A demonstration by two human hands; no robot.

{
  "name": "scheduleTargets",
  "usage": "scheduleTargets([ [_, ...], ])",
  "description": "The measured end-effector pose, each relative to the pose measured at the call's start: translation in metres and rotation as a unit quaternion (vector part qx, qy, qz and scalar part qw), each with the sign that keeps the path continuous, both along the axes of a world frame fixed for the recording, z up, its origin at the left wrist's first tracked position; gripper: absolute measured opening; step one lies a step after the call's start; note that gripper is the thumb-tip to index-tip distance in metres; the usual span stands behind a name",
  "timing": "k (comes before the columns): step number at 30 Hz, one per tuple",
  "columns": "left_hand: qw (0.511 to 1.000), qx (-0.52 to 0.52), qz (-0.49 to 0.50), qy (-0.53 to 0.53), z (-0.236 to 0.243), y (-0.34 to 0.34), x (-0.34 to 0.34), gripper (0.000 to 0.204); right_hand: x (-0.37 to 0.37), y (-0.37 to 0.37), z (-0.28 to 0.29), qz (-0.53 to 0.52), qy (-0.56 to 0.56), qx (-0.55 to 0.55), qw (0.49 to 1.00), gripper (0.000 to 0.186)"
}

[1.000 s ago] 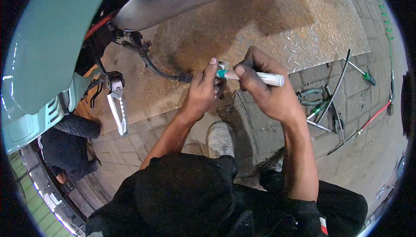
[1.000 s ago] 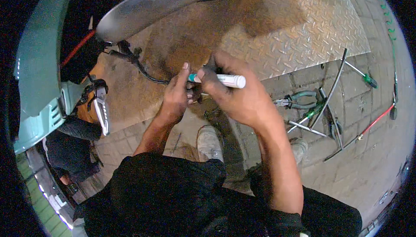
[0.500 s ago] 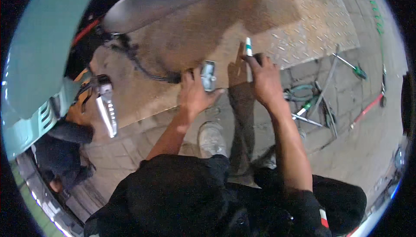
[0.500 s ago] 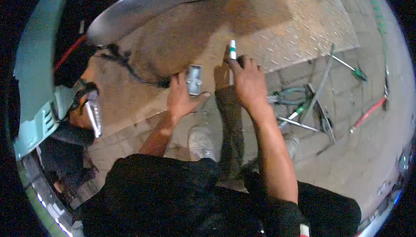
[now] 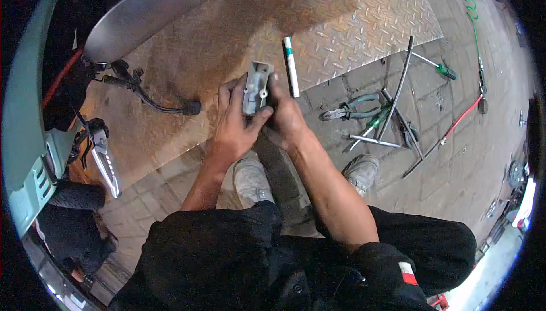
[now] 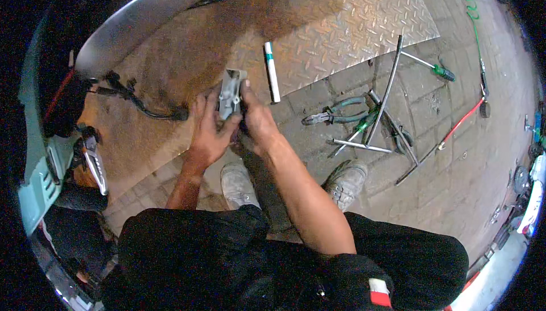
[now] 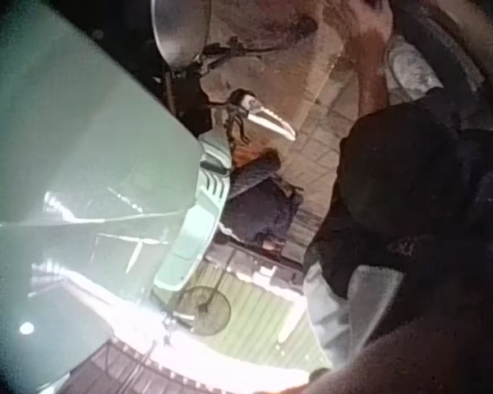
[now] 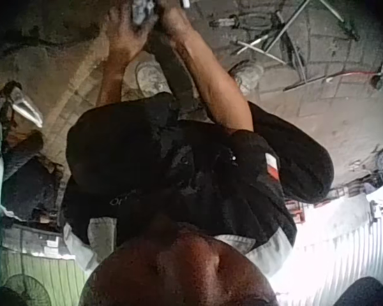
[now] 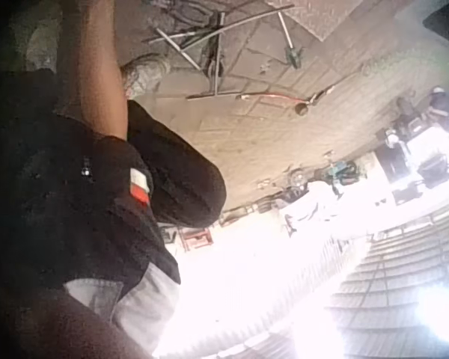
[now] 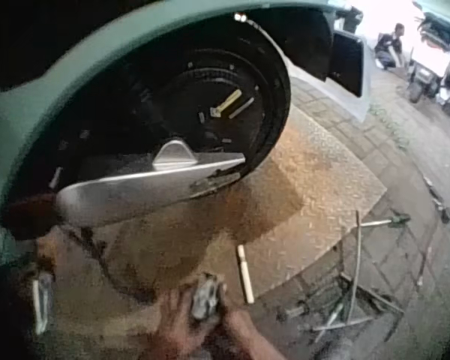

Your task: The person marks a component on the rear wheel assembly of a scooter with a marker, then uses a screwdriver and a socket wrench to work on the fasteners.

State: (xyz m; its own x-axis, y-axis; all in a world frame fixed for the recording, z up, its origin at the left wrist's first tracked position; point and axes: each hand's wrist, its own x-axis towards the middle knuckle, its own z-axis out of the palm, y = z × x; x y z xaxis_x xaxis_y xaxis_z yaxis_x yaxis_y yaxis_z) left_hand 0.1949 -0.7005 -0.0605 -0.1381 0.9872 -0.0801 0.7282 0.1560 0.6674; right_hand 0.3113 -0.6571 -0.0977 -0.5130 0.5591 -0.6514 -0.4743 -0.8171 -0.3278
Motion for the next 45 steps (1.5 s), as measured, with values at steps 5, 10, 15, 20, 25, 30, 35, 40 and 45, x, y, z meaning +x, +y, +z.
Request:
scheduleTargets([
  [5, 0.78, -0.026, 0.31, -0.543, -0.024, 0.012, -0.009, 0.062, 0.002, 0.017, 0.015, 0.022, -0.144, 0.237, 0.961, 0.044],
  [10, 0.53, 0.003, 0.076, -0.845, -0.034, 0.005, -0.026, 0.053, -0.015, 0.005, 0.068, 0.16, -0.452, 0.613, 0.628, 0.037],
  [15, 0.641, -0.055, 0.39, -0.659, -0.037, 0.002, -0.019, 0.052, -0.013, 0.001, 0.084, 0.132, -0.48, 0.69, 0.526, 0.04],
  [20, 0.611, -0.169, 0.392, -0.666, -0.03, 0.026, -0.004, 0.04, -0.005, 0.027, 0.078, -0.027, -0.411, 0.47, 0.781, 0.045],
  [25, 0.58, -0.182, 0.327, -0.724, -0.025, 0.007, -0.027, 0.033, -0.003, 0.091, 0.074, -0.21, -0.147, 0.236, 0.937, 0.035],
  [30, 0.685, -0.164, 0.35, -0.618, -0.006, 0.012, -0.029, 0.034, -0.014, 0.133, 0.075, -0.276, -0.159, 0.265, 0.91, 0.031],
  [35, 0.663, -0.16, 0.318, -0.658, -0.017, 0.005, -0.032, 0.033, -0.017, 0.141, 0.073, -0.278, -0.184, 0.27, 0.903, 0.033],
  [40, 0.678, -0.186, 0.343, -0.623, -0.022, -0.005, -0.017, 0.029, -0.012, 0.147, 0.07, -0.26, -0.195, 0.27, 0.906, 0.034],
  [45, 0.698, -0.21, 0.328, -0.601, -0.027, -0.008, -0.004, 0.028, -0.011, 0.149, 0.073, -0.283, -0.221, 0.278, 0.891, 0.038],
])
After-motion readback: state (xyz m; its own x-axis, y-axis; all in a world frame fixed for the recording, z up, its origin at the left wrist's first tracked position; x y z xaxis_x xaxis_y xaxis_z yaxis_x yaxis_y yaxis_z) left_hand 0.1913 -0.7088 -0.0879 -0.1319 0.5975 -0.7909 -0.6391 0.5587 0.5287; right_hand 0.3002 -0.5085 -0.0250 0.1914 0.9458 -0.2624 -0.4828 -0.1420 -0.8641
